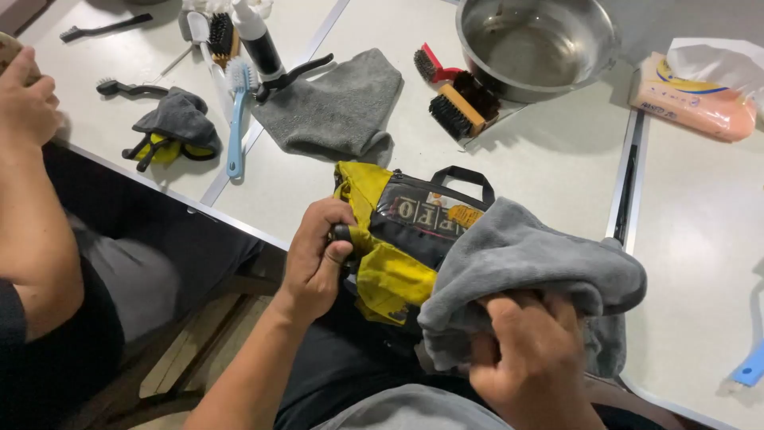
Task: Cleaning a yellow and black bag using a spray cleaner, a toothbrush for scrubbing, and a microfiber cloth for wiping.
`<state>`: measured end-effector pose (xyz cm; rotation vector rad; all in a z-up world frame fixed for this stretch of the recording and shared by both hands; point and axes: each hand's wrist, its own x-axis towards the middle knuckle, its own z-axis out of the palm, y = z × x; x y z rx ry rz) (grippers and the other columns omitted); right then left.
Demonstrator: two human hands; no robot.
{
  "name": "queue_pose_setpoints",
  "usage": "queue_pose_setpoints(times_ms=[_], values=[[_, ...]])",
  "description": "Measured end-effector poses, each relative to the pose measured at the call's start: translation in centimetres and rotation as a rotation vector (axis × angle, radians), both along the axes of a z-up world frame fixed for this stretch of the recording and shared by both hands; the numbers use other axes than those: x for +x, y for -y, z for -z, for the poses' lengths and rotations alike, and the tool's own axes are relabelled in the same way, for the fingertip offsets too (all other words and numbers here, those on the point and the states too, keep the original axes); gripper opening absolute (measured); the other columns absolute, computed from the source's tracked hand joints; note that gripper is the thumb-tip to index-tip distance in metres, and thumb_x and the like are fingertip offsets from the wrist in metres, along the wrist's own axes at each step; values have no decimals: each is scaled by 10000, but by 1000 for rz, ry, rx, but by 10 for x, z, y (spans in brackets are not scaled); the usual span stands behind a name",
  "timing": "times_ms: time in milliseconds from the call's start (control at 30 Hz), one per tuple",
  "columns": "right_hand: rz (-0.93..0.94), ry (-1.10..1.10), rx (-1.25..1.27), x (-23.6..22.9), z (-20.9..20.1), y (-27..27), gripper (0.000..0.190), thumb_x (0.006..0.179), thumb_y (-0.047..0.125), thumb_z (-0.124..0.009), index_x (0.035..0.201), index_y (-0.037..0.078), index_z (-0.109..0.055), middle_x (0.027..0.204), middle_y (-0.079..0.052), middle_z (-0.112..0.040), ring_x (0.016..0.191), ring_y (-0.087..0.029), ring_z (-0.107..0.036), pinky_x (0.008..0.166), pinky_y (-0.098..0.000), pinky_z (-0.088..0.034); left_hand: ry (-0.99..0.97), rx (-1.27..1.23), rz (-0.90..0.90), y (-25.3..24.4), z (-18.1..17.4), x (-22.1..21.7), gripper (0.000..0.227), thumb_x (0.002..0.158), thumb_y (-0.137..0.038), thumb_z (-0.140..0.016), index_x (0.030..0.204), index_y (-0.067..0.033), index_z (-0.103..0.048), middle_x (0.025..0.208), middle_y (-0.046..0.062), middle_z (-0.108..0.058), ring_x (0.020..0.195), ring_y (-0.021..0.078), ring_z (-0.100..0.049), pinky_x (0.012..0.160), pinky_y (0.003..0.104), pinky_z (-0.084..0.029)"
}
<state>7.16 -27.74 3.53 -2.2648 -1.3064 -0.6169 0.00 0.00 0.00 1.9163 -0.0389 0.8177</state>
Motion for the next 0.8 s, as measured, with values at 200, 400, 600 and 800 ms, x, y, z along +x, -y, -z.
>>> queue_pose_setpoints(times_ms=[200, 400, 600, 800], values=[[5, -159, 106, 21, -24, -11, 183, 816, -29, -678, 992, 17, -699, 886, -125, -663, 813, -356, -534, 798, -442, -479, -38, -270, -28, 4, 28, 18, 438, 1058, -510, -428, 1029, -101, -581, 890, -10, -489, 792, 139, -440, 722, 296, -370], [121, -442, 137, 33, -35, -9, 351, 755, -135, -582, 1071, -44, -706, 902, -147, -610, 800, -268, -586, 711, -352, -526, -167, -367, -39, 6, 18, 30, 438, 1032, -513, -451, 919, -109, -576, 792, -33, -475, 714, 104, -405, 615, 276, -325], [134, -643, 292, 45, -43, -10, 163, 970, 53, -647, 1117, 2, -696, 1009, -126, -702, 917, -261, -633, 815, -359, -585, -223, -328, -72, 12, 15, 39, 355, 1067, -389, -430, 873, -120, -556, 794, -18, -490, 729, 123, -425, 639, 299, -341], [123, -707, 935, 40, -28, 13, 158, 988, -50, -583, 1123, 28, -555, 942, -46, -573, 864, -132, -549, 816, -271, -497, -258, -128, -186, 19, 11, 42, 395, 1072, -397, -360, 848, -121, -531, 766, 9, -542, 694, 174, -490, 611, 348, -369]])
